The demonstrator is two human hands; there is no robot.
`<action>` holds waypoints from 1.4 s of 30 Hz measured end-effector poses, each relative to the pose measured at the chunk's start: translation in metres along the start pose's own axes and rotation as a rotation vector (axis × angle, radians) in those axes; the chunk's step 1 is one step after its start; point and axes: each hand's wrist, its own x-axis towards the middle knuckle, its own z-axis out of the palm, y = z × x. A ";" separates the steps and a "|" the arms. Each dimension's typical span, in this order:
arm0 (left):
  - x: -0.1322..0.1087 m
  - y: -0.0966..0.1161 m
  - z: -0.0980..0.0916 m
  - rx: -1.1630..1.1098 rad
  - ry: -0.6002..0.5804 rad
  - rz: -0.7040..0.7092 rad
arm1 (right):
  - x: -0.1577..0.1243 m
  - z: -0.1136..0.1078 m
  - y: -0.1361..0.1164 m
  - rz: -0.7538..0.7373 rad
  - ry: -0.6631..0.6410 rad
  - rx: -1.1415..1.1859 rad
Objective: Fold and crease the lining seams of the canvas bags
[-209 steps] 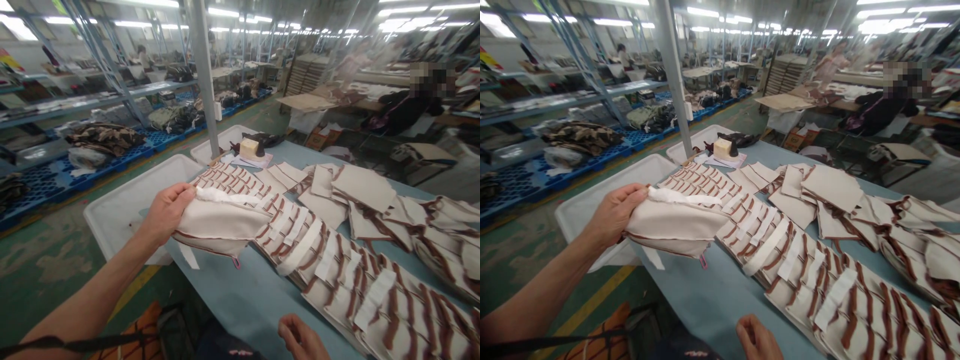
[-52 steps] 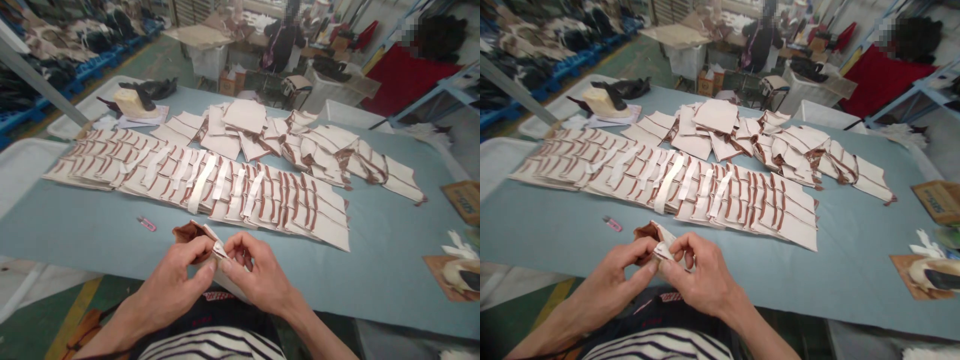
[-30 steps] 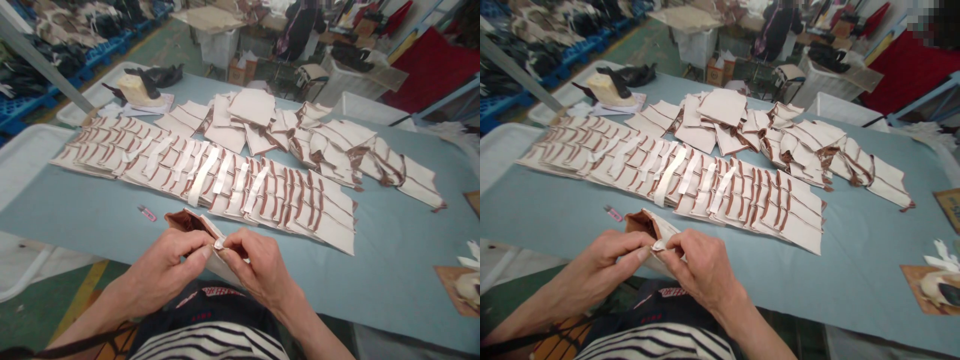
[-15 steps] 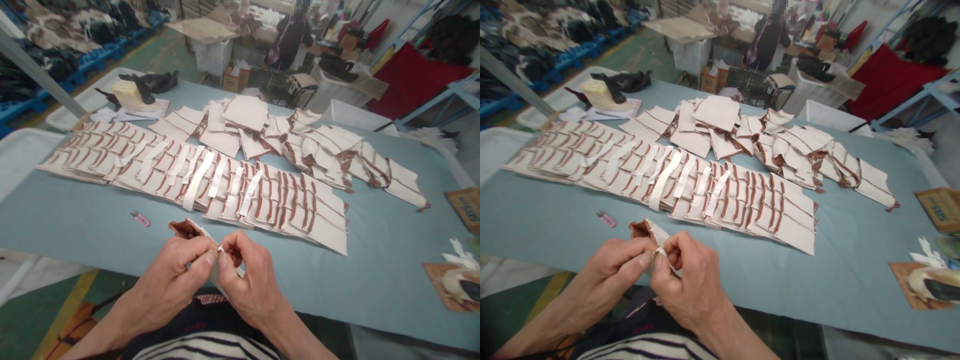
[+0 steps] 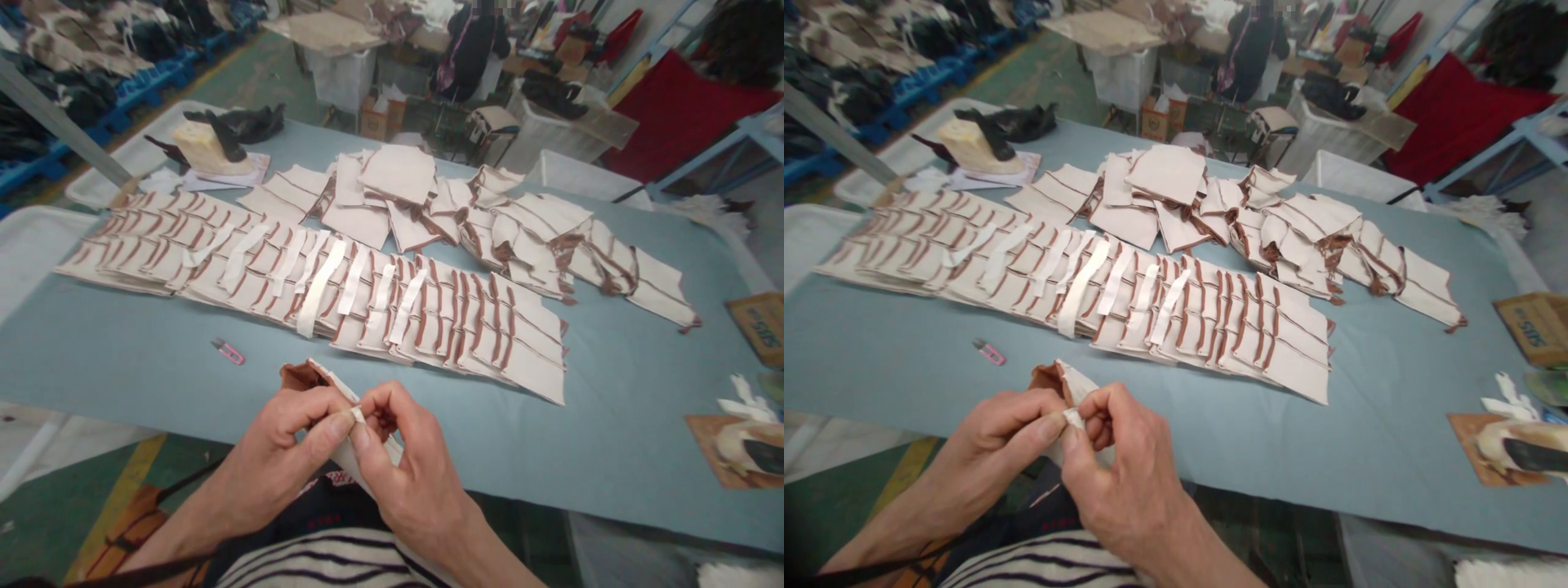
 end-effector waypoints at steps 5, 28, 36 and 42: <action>0.003 -0.001 0.014 0.016 0.188 -0.041 | -0.005 0.006 0.009 0.028 -0.019 0.067; 0.008 -0.057 0.033 -0.569 0.285 -0.480 | 0.025 0.022 0.041 0.202 -0.010 0.186; 0.035 -0.062 0.013 -0.071 0.272 -0.342 | 0.060 -0.006 0.079 0.315 -0.183 0.218; 0.047 -0.078 0.019 -0.002 0.313 -0.424 | 0.135 -0.071 0.128 0.397 0.132 -0.143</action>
